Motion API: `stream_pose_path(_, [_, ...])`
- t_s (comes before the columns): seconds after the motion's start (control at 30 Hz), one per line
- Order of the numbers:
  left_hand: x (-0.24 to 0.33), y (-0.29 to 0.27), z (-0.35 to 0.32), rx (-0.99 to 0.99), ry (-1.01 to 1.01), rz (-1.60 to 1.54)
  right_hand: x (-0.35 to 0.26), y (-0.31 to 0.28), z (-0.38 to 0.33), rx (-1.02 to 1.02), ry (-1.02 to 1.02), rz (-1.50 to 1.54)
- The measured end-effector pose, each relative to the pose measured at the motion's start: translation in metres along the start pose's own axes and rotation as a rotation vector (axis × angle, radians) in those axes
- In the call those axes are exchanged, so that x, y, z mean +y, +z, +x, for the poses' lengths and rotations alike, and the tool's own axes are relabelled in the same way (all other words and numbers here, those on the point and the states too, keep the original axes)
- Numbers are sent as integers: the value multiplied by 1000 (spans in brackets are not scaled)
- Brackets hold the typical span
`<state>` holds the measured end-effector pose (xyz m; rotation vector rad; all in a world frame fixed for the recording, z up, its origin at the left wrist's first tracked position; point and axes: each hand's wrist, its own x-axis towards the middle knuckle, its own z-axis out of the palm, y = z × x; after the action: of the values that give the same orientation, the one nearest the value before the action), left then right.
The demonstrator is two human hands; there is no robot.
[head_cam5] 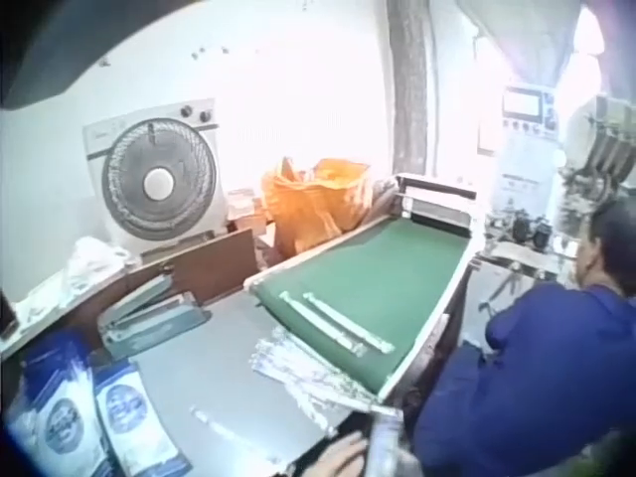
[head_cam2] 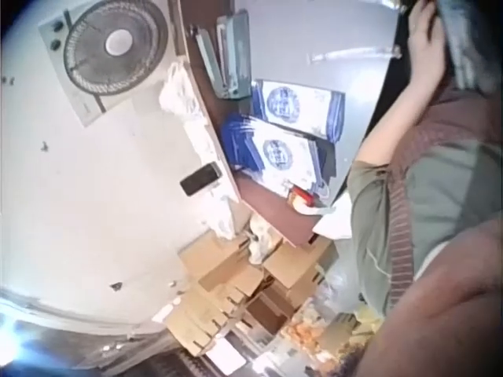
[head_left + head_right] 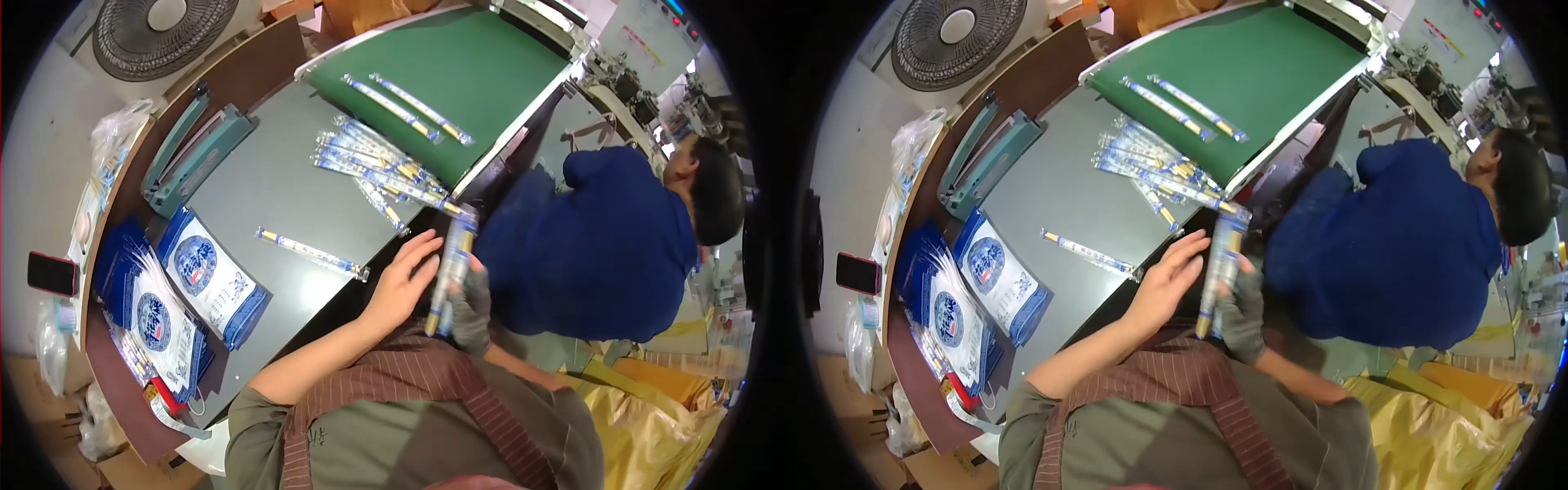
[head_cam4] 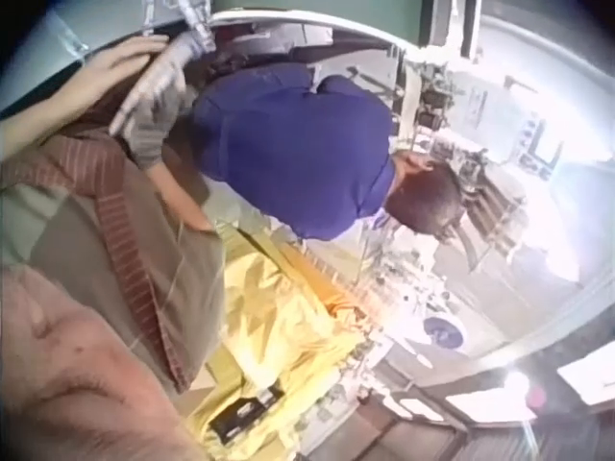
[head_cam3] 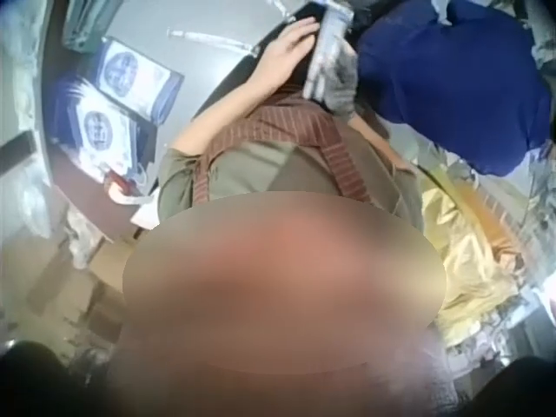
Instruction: Group individual items and pack them into plastic bags, then place bags into a cardboard box.
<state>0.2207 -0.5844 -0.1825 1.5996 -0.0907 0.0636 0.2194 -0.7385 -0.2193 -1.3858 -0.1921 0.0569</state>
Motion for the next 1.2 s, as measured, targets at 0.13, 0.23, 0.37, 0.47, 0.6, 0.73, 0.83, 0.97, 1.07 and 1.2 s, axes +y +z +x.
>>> stream_pose_path(0.13, [-7, -37, -12, 308, 189, 949, 39, -66, 17, 271, 215, 226])
stream_pose_path(0.23, [-25, -68, -19, 419, 63, 1129, 52, -59, 81, 438, 184, -298])
stream_pose_path(0.37, [-40, -108, -1, 331, 82, 1036, 63, -47, 120, 390, -175, -270])
stream_pose_path(0.47, [-46, -127, 1, 392, 62, 959, 39, -3, 89, 58, 106, -158])
stream_pose_path(0.6, [-47, -132, 12, 424, 82, 898, 12, 53, 102, -325, -428, -723])
stream_pose_path(0.73, [-58, -142, 15, 662, 118, 767, -38, 114, 142, -443, -783, -1088])
stream_pose_path(0.83, [-48, -129, 29, 662, 66, 833, 8, 117, 210, -405, -600, -1322])
stream_pose_path(0.97, [-50, -136, 20, 679, -25, 888, 17, 123, 217, -343, -413, -1475])
stream_pose_path(1.07, [-48, -141, 10, 674, -32, 825, 16, 130, 209, -394, -274, -1376])
stream_pose_path(1.2, [-49, -146, 8, 757, -2, 760, 40, 187, 169, -561, -330, -1017])
